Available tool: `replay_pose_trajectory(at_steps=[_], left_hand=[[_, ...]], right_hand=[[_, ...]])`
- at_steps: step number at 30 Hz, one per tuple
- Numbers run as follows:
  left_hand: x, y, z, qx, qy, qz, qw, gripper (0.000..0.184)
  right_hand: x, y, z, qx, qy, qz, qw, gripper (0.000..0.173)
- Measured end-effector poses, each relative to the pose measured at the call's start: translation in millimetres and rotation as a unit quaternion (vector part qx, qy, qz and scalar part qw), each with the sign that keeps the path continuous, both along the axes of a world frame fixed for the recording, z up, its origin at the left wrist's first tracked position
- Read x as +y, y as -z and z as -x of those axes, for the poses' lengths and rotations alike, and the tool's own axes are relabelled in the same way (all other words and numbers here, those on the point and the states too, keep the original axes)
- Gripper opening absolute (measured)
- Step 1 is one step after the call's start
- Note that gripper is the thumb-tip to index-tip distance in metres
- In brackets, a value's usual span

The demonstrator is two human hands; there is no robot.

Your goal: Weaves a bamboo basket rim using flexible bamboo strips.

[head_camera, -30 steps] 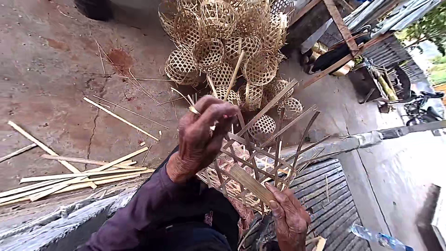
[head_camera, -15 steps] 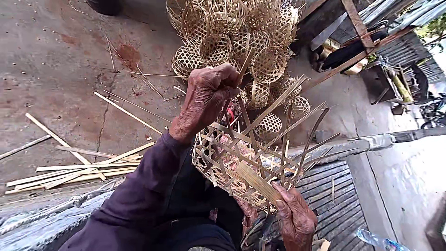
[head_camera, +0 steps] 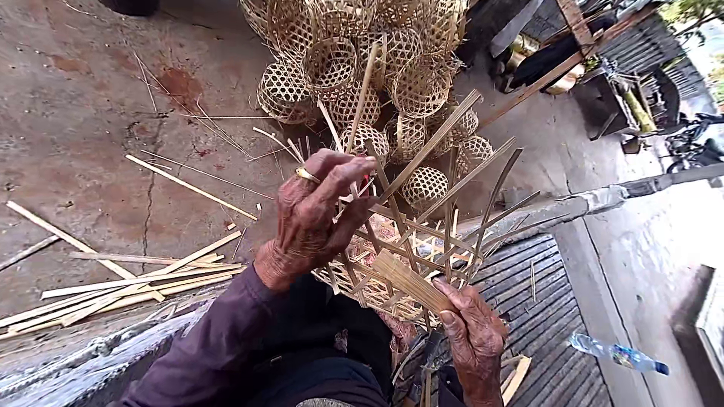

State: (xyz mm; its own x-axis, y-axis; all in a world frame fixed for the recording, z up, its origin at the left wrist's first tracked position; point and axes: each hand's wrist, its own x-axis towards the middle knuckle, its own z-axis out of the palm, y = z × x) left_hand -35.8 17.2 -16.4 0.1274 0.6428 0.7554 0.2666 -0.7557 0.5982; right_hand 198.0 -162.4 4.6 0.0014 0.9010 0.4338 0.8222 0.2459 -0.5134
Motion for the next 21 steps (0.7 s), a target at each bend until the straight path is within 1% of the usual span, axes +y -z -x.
replay_pose_trajectory(at_steps=[2,4,7,10,12,14,18,21], left_hand=[[-5,5,-9,0.049,0.018,0.006,0.999,0.038],[-5,9,-15,0.084,0.010,0.017,0.996,0.042],[-4,11,-16,0.097,0.005,0.022,0.995,0.043],[-5,10,-17,0.091,0.008,0.027,0.995,0.043],[-6,11,-18,0.073,0.013,0.026,0.997,0.043],[-8,14,-19,0.056,0.015,0.019,0.998,0.041],[-11,20,-20,0.048,0.019,0.006,0.999,0.034],[-14,23,-22,0.030,0.023,0.001,0.999,0.030]], right_hand=[[-2,-2,-2,0.025,-0.010,0.014,1.000,0.048],[-4,-6,-5,0.051,-0.007,0.014,0.999,0.044],[-5,-15,-10,0.030,0.036,-0.028,0.998,0.042],[3,-25,-19,-0.040,0.124,-0.080,0.988,0.038],[11,-32,-22,-0.082,0.171,-0.085,0.978,0.036],[20,-37,-24,-0.096,0.173,-0.087,0.976,0.034],[46,-45,-20,-0.077,0.155,-0.103,0.979,0.033],[70,-56,-13,-0.110,0.157,-0.106,0.976,0.035]])
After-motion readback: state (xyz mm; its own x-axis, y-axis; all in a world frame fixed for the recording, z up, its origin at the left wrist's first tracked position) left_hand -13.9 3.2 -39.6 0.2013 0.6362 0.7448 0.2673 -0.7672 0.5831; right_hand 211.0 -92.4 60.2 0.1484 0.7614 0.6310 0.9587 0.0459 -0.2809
